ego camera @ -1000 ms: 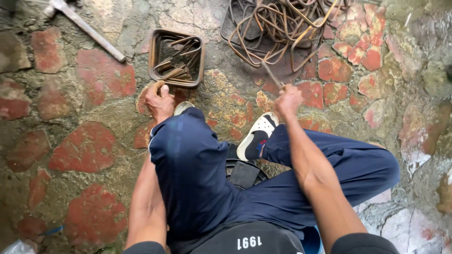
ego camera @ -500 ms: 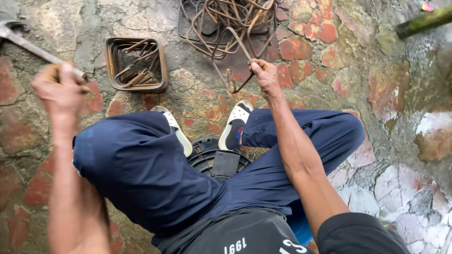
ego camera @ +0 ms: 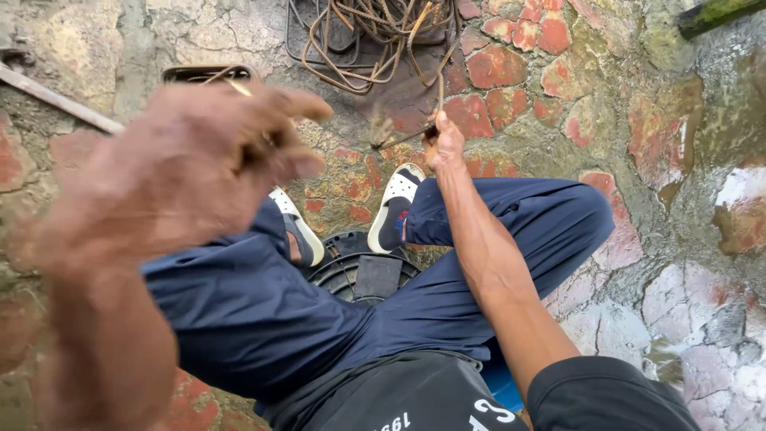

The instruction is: Organizing and stacking metal rebar stirrups into a container and piles on the ground

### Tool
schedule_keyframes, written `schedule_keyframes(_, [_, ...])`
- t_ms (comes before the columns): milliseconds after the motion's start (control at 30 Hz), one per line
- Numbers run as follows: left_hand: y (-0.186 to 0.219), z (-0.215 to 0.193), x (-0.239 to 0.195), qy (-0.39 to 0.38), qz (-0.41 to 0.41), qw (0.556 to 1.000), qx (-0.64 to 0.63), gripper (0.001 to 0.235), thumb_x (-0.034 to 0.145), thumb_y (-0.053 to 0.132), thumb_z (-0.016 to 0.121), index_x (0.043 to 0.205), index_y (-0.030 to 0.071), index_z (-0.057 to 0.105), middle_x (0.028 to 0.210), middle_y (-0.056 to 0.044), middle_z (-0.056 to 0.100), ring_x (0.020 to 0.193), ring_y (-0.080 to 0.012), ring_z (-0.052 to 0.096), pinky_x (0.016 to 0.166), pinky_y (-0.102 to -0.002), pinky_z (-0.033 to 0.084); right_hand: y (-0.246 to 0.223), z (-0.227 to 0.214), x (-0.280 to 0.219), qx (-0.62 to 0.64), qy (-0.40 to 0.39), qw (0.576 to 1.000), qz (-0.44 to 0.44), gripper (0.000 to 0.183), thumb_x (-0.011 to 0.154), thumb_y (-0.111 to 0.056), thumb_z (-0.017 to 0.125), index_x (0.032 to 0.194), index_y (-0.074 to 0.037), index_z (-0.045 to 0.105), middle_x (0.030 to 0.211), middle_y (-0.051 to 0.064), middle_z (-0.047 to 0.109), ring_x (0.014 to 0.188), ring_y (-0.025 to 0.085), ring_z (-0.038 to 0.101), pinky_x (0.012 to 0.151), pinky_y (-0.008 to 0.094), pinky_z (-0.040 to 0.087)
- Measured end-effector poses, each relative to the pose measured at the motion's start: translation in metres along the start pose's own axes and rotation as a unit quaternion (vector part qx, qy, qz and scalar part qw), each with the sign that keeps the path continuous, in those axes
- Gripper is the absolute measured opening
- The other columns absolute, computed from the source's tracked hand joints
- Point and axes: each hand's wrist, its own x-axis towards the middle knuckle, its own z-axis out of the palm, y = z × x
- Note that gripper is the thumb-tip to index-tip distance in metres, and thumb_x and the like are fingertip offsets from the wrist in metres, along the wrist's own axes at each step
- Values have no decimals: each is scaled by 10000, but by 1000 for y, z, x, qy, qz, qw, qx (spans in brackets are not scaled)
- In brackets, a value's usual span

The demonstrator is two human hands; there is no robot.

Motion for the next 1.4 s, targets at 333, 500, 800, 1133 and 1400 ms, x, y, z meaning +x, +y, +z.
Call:
schedule_keyframes(333, [-44, 38, 38, -175, -373, 910, 46, 475, 991, 357, 604, 1403, 121, 593, 1172, -155, 744, 1114, -406, 666, 808, -591, 508, 39, -7, 53, -130, 120, 984, 14, 63, 899, -151, 715, 867, -98, 708, 856, 41, 672, 803, 205, 633, 589, 388, 471])
schedule_keyframes(500, [-60, 44, 42, -109, -282, 950, 83, 541, 1040, 365, 568, 1513, 101, 543, 1072, -257, 729, 947, -454, 680, 746, -618, 506, 60, -28, 59, 4, -15, 1000, -22, 113, 955, 12, 684, 903, -73, 630, 928, 88, 704, 814, 210, 654, 749, 338, 564])
schedule_keyframes(800, [-77, 48, 44, -156, -374, 908, 108, 504, 996, 373, 555, 1463, 184, 549, 1134, -216, 734, 1045, -507, 660, 866, -614, 490, 65, 20, 85, -564, 62, 815, -118, 863, 934, -552, 604, 1544, 12, 369, 1558, 258, 440, 1400, 423, 479, 1166, 550, 372])
schedule_keyframes(1133, [-110, 59, 40, -109, -369, 913, 139, 542, 947, 410, 638, 1431, 174, 578, 1141, -295, 690, 1027, -553, 649, 843, -643, 508, -6, 134, 148, -534, -112, 838, -6, 1152, 934, -440, 647, 1596, -60, -215, 1643, 259, 311, 1496, 399, 378, 1192, 476, 332])
schedule_keyframes(1400, [-94, 39, 39, -123, -384, 905, 136, 542, 945, 395, 636, 1461, 240, 573, 1099, -312, 679, 967, -592, 658, 789, -670, 510, -125, 123, 125, 1, 220, 941, -256, 341, 959, -206, 665, 774, 76, 717, 683, 168, 692, 364, 135, 466, 252, 273, 352])
